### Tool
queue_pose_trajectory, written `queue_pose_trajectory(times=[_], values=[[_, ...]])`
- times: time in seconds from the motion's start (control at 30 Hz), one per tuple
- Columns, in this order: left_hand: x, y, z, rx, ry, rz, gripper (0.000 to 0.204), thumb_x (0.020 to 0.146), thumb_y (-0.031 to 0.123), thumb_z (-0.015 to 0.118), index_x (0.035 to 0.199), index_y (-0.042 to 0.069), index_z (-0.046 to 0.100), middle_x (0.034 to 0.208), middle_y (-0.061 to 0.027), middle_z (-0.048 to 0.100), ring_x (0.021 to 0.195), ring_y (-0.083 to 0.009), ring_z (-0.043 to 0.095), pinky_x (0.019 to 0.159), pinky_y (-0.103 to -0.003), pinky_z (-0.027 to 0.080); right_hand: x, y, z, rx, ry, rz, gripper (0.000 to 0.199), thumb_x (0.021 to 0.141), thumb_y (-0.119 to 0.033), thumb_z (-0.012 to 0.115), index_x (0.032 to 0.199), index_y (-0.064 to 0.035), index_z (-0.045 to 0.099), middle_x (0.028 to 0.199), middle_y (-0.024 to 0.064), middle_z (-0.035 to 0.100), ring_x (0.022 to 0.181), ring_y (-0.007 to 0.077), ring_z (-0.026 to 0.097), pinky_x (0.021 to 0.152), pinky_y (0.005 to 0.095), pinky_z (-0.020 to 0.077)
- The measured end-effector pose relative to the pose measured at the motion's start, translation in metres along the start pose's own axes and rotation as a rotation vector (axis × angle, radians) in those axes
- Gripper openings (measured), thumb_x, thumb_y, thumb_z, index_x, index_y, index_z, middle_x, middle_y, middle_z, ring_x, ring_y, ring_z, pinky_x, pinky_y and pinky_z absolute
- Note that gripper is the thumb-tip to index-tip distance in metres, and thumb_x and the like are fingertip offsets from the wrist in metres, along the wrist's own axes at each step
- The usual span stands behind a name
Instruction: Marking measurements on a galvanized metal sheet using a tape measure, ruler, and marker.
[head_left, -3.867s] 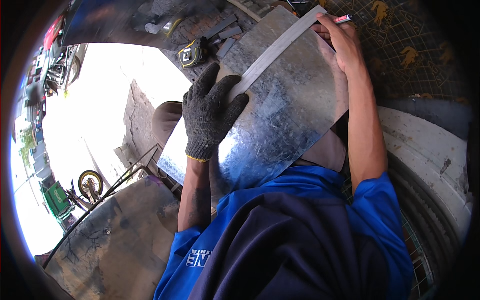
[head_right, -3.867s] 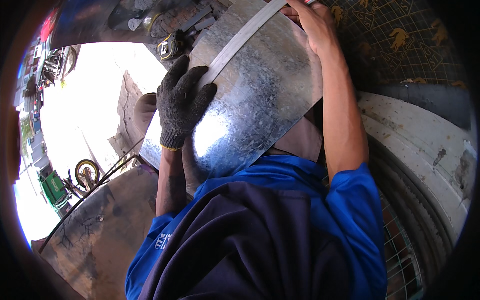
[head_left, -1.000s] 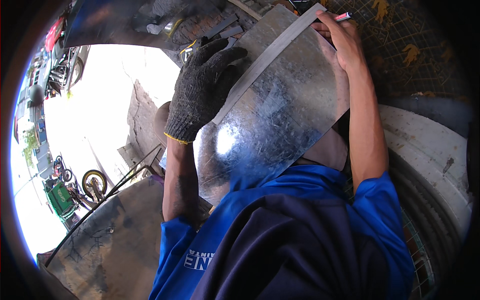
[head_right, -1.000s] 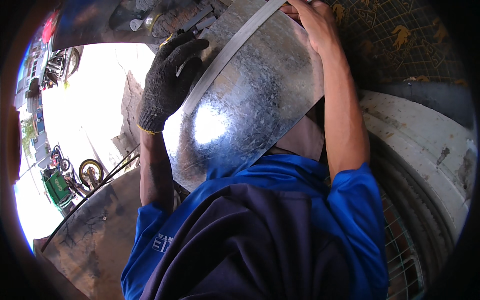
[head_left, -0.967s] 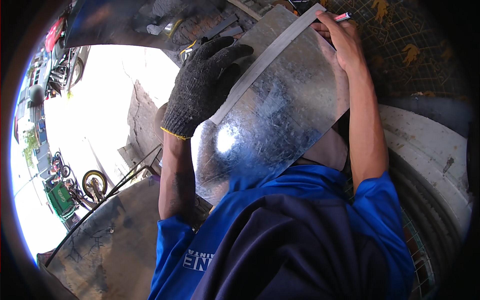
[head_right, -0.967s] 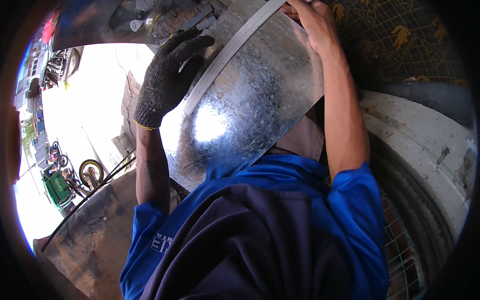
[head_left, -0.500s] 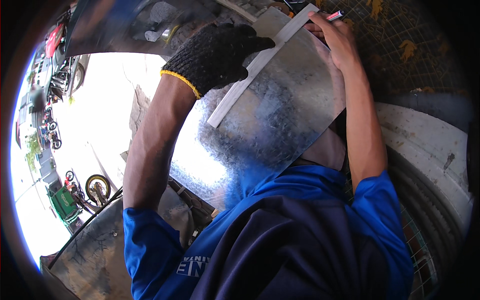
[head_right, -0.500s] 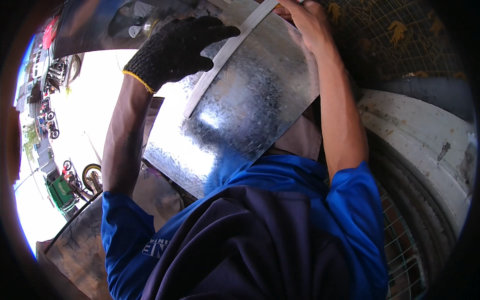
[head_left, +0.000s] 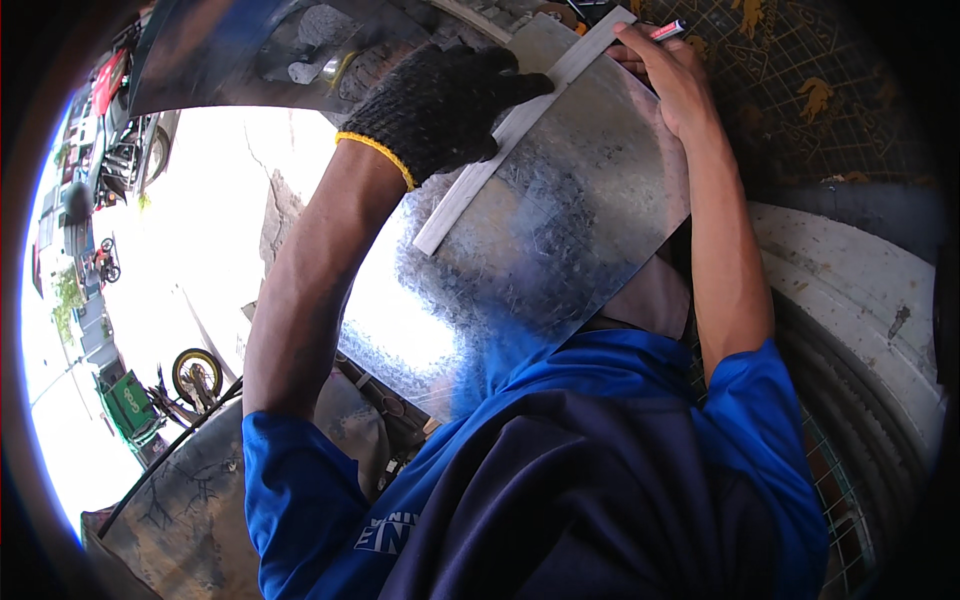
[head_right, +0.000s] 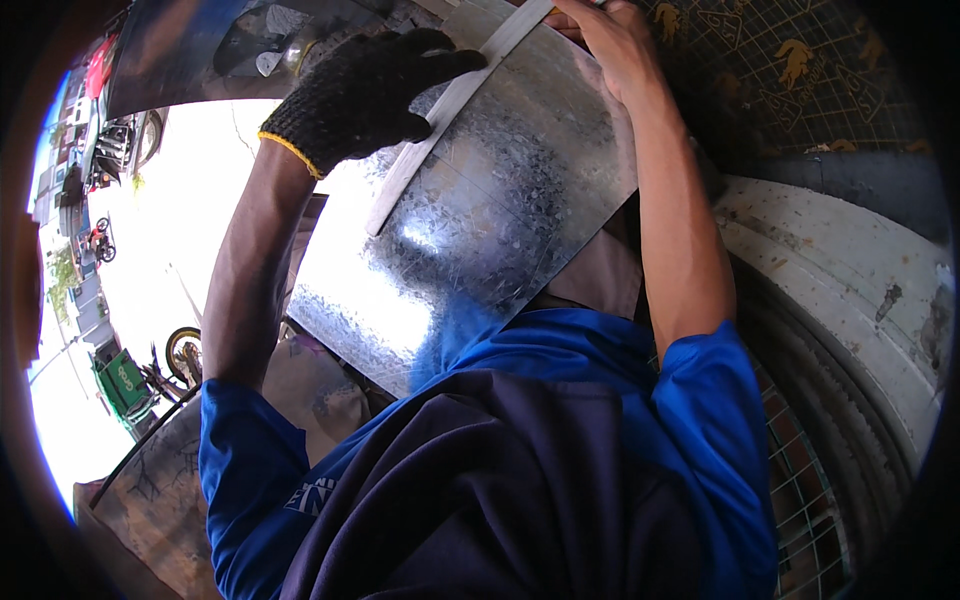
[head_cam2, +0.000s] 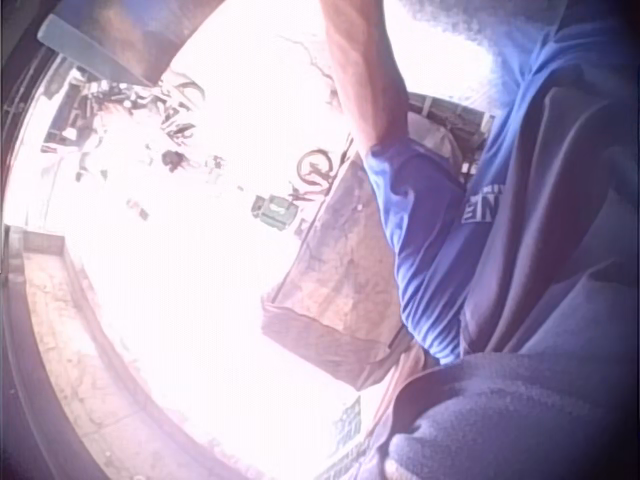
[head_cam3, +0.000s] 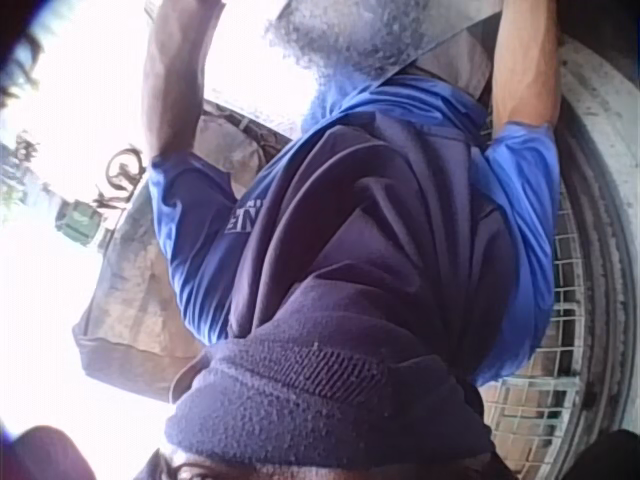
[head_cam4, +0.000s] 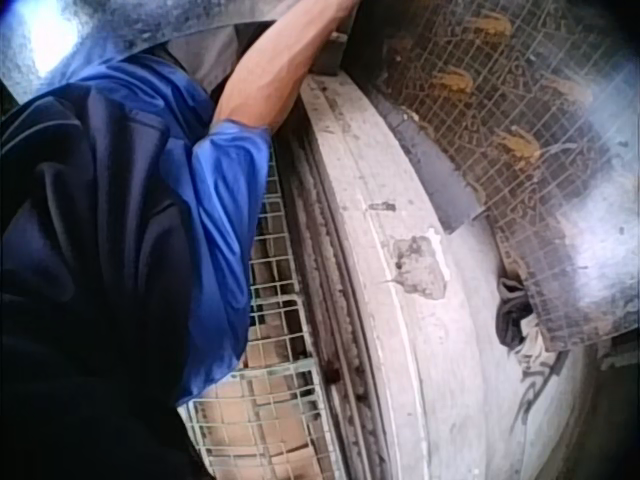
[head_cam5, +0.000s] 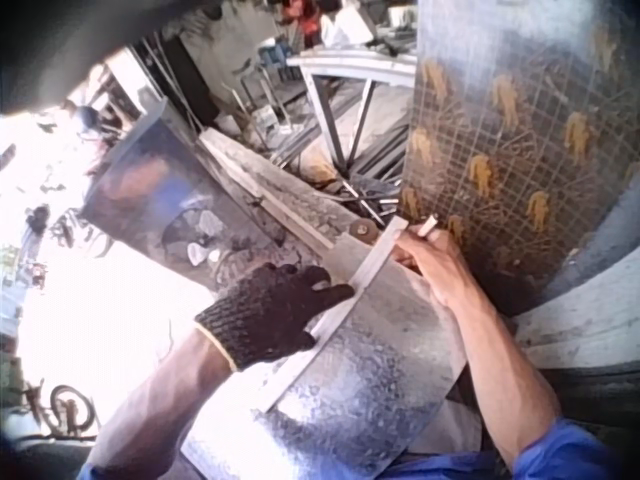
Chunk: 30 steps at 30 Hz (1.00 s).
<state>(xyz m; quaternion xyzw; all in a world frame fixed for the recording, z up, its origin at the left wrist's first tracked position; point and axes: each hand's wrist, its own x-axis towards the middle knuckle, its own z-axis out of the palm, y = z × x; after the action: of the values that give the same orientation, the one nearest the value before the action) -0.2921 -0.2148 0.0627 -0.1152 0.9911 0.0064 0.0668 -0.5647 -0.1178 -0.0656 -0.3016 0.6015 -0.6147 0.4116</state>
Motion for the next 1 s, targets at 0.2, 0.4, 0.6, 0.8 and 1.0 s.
queue_pose_trajectory(times=[0.2, 0.4, 0.6, 0.8, 1.0], values=[[-0.001, 0.007, 0.002, 0.017, -0.005, -0.051, 0.081, 0.076, 0.021, 0.089, 0.149, 0.031, 0.054, 0.148, -0.0091, 0.057, 0.128, -0.0314, 0.061, 0.109, -0.045, 0.052, -0.002, -0.005, 0.003, -0.047, 0.049, 0.031, 0.042, 0.096, -0.038, 0.073, 0.118, -0.0025, 0.070, 0.102, 0.0098, 0.074, 0.094, 0.0147, 0.070, 0.087, 0.0299, 0.0554], [-0.001, 0.003, 0.017, 0.033, 0.108, -0.013, 0.079, 0.077, 0.018, 0.088, 0.148, 0.028, 0.056, 0.146, -0.0083, 0.059, 0.127, -0.0303, 0.062, 0.105, -0.043, 0.053, -0.024, -0.043, 0.004, -0.049, 0.429, -0.030, 0.052, 0.103, -0.050, 0.059, 0.127, -0.0045, 0.067, 0.087, 0.0034, 0.065, 0.074, 0.0095, 0.060, 0.067, 0.0280, 0.0553], [-0.004, 0.009, 0.014, -0.156, 0.212, -0.123, 0.040, 0.097, 0.009, 0.061, 0.133, 0.026, 0.069, 0.125, -0.0099, 0.070, 0.117, -0.0315, 0.067, 0.100, -0.040, 0.055, -0.102, -0.080, 0.041, -0.174, 0.027, -0.317, 0.021, 0.100, -0.017, 0.062, 0.113, -0.0022, 0.069, 0.089, 0.0005, 0.064, 0.078, 0.0057, 0.058, 0.072, 0.0223, 0.0470], [-0.003, 0.012, 0.014, -0.046, 0.189, -0.111, 0.038, 0.100, 0.014, 0.058, 0.134, 0.027, 0.069, 0.130, -0.0089, 0.068, 0.120, -0.0301, 0.065, 0.101, -0.039, 0.054, -0.142, -0.068, 0.066, -0.238, -0.334, -0.297, 0.016, 0.099, -0.016, 0.066, 0.104, -0.0004, 0.066, 0.077, 0.0031, 0.066, 0.065, 0.0078, 0.061, 0.060, 0.0235, 0.0479], [0.001, 0.014, 0.007, -0.322, 0.096, -0.407, 0.049, 0.103, 0.046, 0.053, 0.138, 0.013, 0.065, 0.136, -0.0114, 0.067, 0.124, -0.0332, 0.064, 0.106, -0.045, 0.050, -0.148, -0.056, 0.091, -0.368, -0.368, -0.257, 0.013, 0.091, -0.011, 0.072, 0.100, -0.0028, 0.070, 0.086, 0.0090, 0.074, 0.074, 0.0185, 0.073, 0.066, 0.0317, 0.0570]])
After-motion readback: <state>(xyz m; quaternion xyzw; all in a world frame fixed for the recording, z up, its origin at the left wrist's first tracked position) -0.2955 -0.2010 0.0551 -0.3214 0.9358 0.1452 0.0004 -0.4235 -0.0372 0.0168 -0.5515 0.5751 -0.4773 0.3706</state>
